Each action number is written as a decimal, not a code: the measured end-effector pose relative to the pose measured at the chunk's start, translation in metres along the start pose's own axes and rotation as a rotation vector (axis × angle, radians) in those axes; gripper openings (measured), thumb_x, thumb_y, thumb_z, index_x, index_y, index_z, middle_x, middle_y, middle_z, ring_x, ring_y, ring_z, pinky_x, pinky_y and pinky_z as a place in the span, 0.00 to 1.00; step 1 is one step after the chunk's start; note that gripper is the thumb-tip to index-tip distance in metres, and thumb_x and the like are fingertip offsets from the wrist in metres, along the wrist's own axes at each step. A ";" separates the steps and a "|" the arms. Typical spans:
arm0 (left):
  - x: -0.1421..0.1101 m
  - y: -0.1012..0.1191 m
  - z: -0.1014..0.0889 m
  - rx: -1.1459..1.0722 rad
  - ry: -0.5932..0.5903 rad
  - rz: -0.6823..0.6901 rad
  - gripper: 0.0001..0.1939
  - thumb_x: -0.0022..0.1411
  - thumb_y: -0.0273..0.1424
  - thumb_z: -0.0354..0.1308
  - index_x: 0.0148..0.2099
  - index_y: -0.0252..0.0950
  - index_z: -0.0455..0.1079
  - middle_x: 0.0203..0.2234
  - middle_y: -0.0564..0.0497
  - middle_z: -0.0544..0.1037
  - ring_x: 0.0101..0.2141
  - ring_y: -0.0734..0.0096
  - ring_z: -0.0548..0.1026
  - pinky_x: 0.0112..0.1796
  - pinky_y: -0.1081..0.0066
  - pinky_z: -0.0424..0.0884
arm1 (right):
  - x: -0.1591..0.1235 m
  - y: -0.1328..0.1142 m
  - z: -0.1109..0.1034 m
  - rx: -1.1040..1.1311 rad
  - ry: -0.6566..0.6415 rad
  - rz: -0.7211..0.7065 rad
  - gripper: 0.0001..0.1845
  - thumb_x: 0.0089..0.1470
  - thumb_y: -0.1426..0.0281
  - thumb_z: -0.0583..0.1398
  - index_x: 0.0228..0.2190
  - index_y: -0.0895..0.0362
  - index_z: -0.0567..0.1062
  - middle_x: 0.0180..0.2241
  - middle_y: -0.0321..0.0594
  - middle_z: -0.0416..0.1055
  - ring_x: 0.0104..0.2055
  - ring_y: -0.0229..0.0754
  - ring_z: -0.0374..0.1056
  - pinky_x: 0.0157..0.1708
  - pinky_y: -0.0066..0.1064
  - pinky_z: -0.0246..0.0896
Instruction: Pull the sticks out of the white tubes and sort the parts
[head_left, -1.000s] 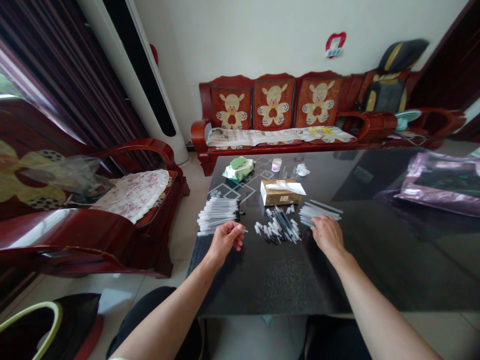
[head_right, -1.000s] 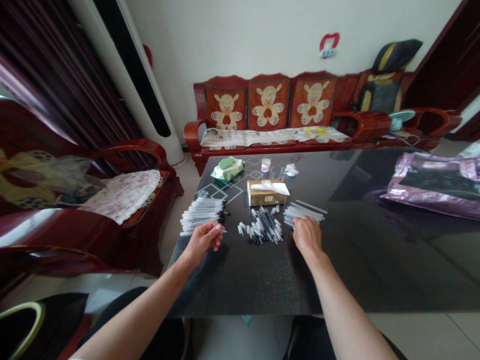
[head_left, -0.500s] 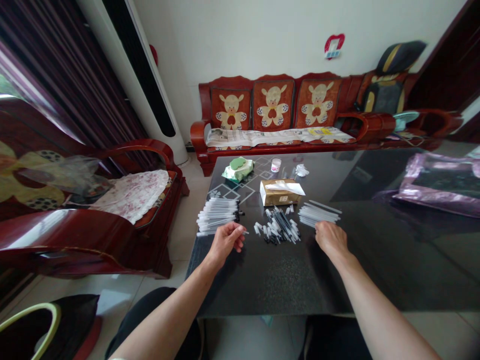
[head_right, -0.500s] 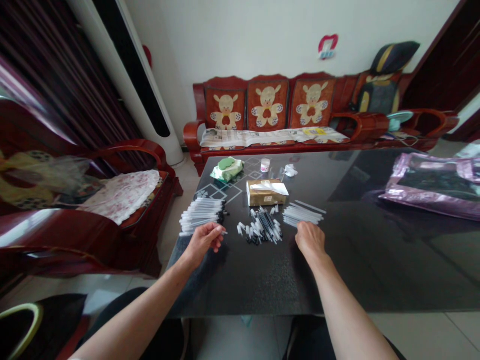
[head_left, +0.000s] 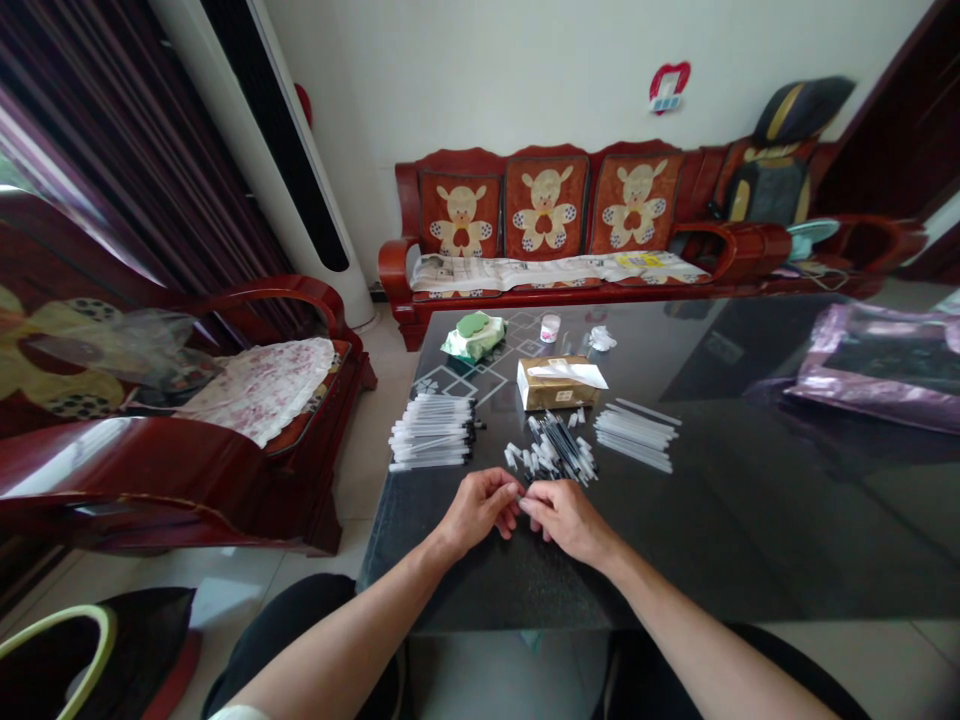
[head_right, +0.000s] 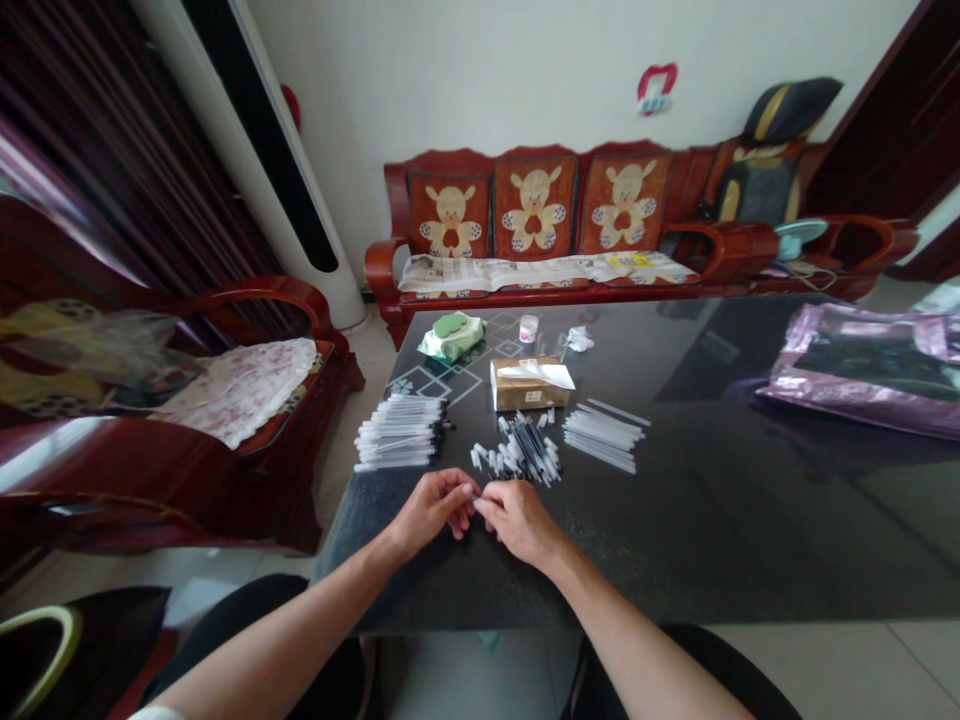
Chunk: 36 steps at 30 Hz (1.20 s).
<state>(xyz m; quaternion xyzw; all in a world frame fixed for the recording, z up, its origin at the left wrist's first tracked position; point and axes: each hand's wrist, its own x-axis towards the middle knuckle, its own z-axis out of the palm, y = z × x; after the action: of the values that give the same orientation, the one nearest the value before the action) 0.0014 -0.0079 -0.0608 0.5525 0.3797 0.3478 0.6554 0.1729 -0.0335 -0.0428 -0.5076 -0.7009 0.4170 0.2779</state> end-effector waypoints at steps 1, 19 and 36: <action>0.000 -0.002 0.001 0.010 -0.006 -0.001 0.21 0.56 0.46 0.56 0.36 0.30 0.68 0.20 0.52 0.71 0.18 0.76 0.70 0.17 0.76 0.69 | 0.000 0.001 0.001 -0.002 -0.008 0.010 0.17 0.55 0.61 0.53 0.22 0.58 0.71 0.20 0.35 0.71 0.17 0.33 0.62 0.19 0.24 0.54; 0.006 0.045 -0.091 1.121 0.526 0.180 0.07 0.56 0.29 0.54 0.35 0.39 0.74 0.32 0.50 0.77 0.31 0.68 0.73 0.35 0.72 0.64 | 0.021 0.028 -0.042 -0.737 0.394 0.273 0.15 0.55 0.62 0.54 0.24 0.54 0.76 0.24 0.40 0.74 0.27 0.39 0.68 0.23 0.27 0.45; 0.007 0.020 -0.082 1.321 0.286 0.058 0.05 0.50 0.24 0.60 0.33 0.37 0.71 0.30 0.47 0.74 0.32 0.61 0.73 0.33 0.69 0.63 | 0.012 0.019 -0.042 -0.628 0.476 0.103 0.17 0.57 0.63 0.51 0.26 0.55 0.76 0.24 0.41 0.74 0.27 0.40 0.68 0.27 0.27 0.50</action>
<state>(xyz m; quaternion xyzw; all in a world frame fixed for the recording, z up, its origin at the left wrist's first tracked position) -0.0686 0.0389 -0.0499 0.7958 0.5805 0.1299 0.1137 0.2118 -0.0075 -0.0386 -0.6847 -0.6840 0.0663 0.2427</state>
